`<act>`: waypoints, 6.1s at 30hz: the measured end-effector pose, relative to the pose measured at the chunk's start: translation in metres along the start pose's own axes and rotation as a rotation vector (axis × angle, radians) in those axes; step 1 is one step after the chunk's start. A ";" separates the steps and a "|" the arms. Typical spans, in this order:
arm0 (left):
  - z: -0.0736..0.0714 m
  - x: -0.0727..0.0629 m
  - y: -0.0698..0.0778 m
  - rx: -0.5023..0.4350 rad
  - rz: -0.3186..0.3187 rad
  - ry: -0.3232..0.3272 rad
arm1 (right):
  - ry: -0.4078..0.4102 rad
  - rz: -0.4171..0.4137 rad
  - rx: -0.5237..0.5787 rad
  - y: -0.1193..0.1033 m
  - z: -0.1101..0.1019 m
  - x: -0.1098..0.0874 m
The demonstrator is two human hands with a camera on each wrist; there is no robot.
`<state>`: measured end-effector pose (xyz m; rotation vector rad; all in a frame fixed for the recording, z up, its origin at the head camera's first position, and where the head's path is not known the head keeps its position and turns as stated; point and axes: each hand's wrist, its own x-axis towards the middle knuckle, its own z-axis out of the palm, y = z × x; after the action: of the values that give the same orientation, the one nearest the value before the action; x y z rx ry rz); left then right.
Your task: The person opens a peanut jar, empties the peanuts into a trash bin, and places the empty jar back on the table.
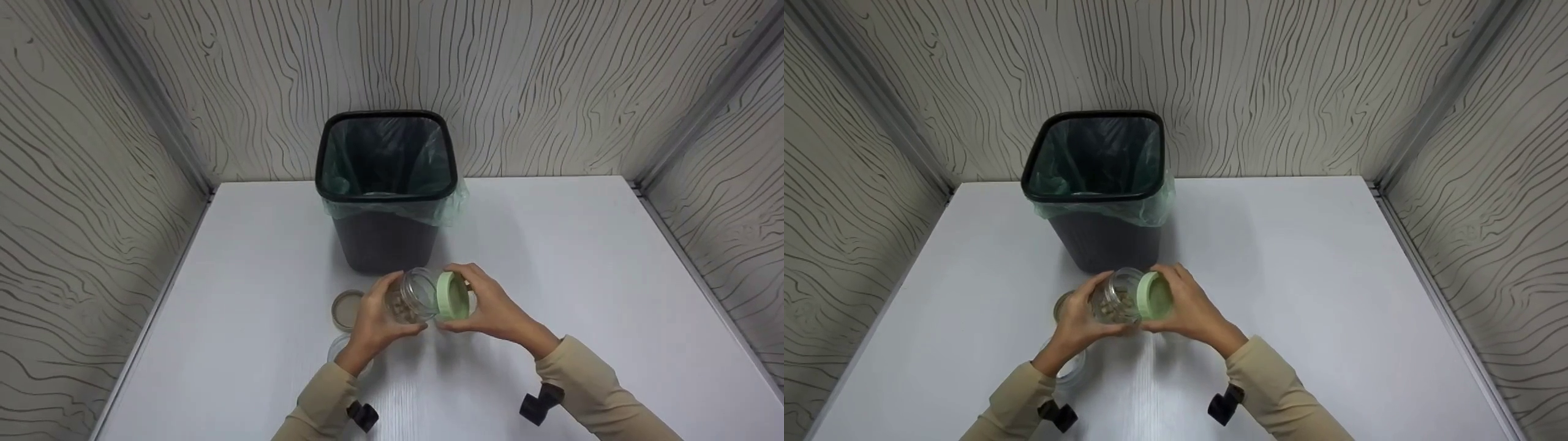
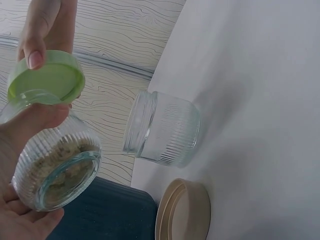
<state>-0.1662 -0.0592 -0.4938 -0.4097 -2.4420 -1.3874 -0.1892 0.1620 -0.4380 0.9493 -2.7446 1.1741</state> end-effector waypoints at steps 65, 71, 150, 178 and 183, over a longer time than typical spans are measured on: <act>-0.013 -0.001 0.002 0.002 -0.028 0.130 | -0.170 0.122 0.364 0.049 0.050 -0.056; -0.012 -0.002 0.001 -0.003 -0.028 0.128 | -0.173 0.098 0.352 0.053 0.052 -0.057; -0.017 -0.006 -0.001 -0.025 -0.102 0.129 | -0.068 -0.142 -0.270 0.082 0.078 -0.078; -0.032 0.006 -0.001 -0.041 -0.053 0.147 | 0.220 -0.139 -0.230 0.065 0.012 -0.047; -0.035 0.010 0.002 -0.041 -0.019 0.152 | 0.285 -0.125 -0.107 0.057 0.005 -0.033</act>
<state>-0.1706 -0.0874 -0.4715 -0.2802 -2.3039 -1.4237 -0.1916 0.2063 -0.4868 0.8538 -2.4598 1.0398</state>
